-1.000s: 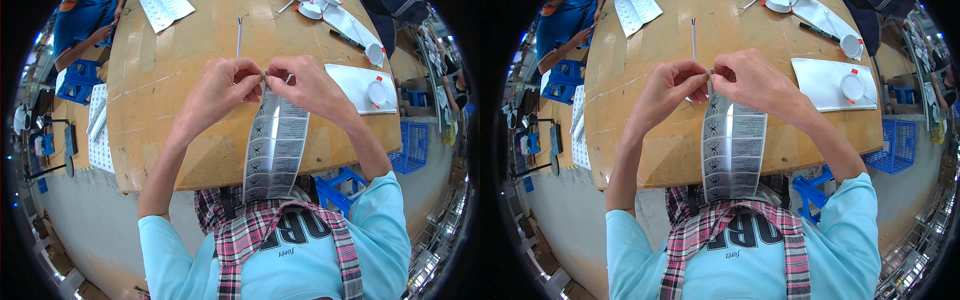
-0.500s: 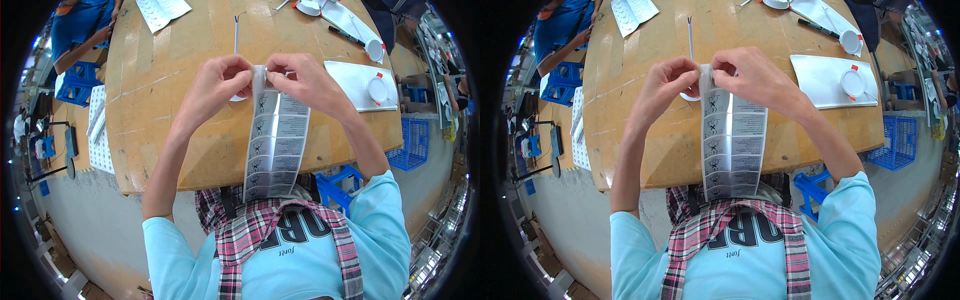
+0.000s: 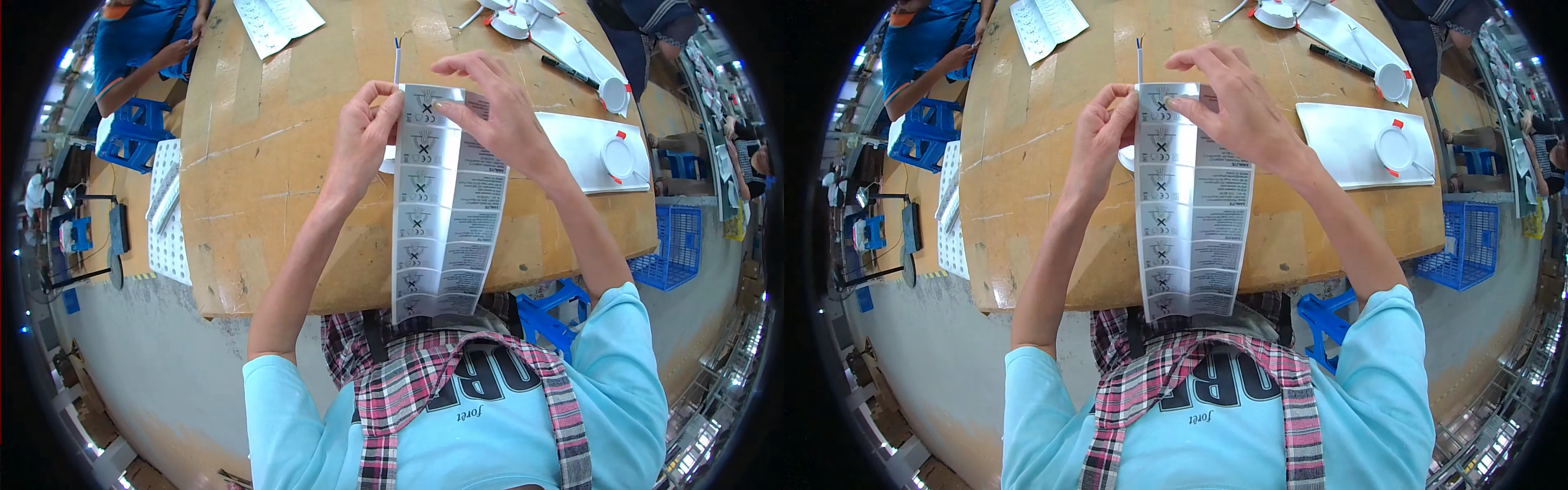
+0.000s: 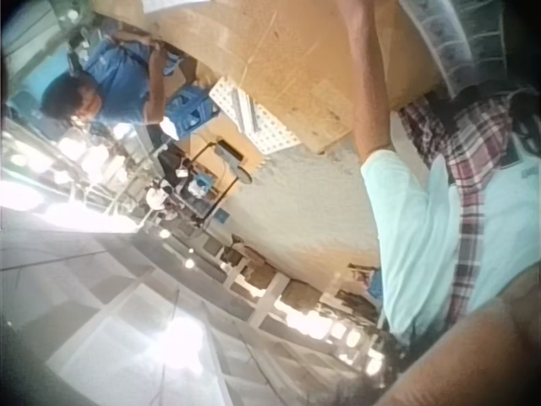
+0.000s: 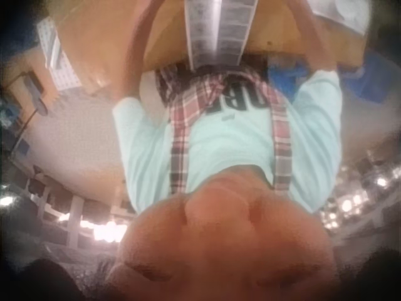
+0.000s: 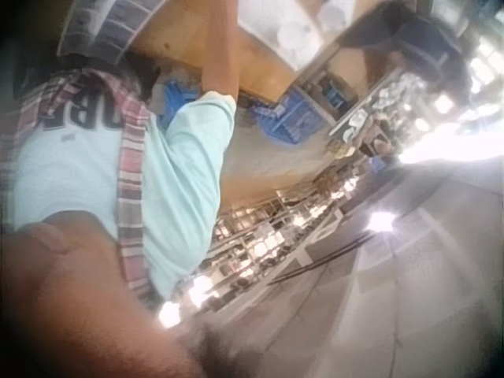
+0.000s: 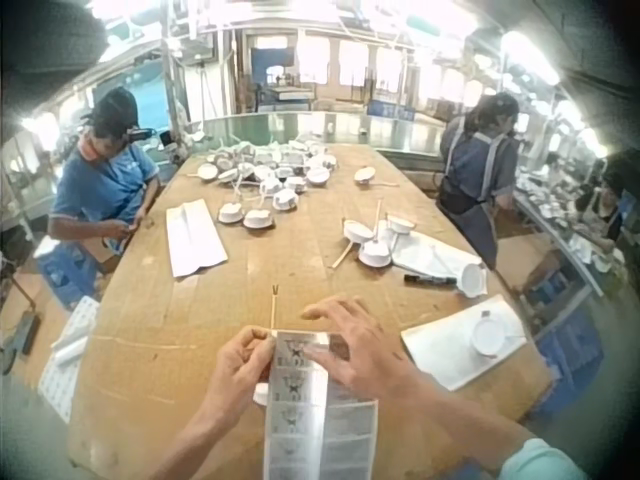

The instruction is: Applying stickers and connecting wires to circular LED lighting components on an assembly line.

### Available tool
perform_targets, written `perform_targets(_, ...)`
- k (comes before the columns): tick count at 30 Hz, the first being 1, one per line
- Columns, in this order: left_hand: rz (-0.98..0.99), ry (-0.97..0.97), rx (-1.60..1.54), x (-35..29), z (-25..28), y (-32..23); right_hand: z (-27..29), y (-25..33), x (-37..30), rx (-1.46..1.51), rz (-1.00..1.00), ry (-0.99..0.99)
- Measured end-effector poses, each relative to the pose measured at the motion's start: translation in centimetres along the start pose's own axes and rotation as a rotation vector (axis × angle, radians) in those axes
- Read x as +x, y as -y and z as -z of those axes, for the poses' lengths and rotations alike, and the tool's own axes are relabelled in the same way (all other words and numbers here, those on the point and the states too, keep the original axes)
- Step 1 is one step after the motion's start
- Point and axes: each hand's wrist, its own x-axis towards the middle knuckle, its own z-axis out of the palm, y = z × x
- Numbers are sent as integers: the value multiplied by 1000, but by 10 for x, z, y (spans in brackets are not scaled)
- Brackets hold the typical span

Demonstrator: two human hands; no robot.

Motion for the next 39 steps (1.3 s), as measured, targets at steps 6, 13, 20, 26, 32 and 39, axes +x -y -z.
perform_targets(6,-5,42,126,32,26,-27,-23,5,-3,722,-480,52)
perform_targets(13,132,488,392,63,57,-35,-52,48,-24,887,-567,-118)
perform_targets(20,293,614,352,37,34,-20,-47,59,-46,1049,-799,-262)
perform_targets(26,340,577,153,-1,20,-5,-29,60,-70,965,-777,-56)
perform_targets(32,329,581,128,-11,12,-3,-7,65,-68,796,-728,-2)
perform_targets(39,392,580,57,-24,5,0,14,60,-62,677,-641,233)
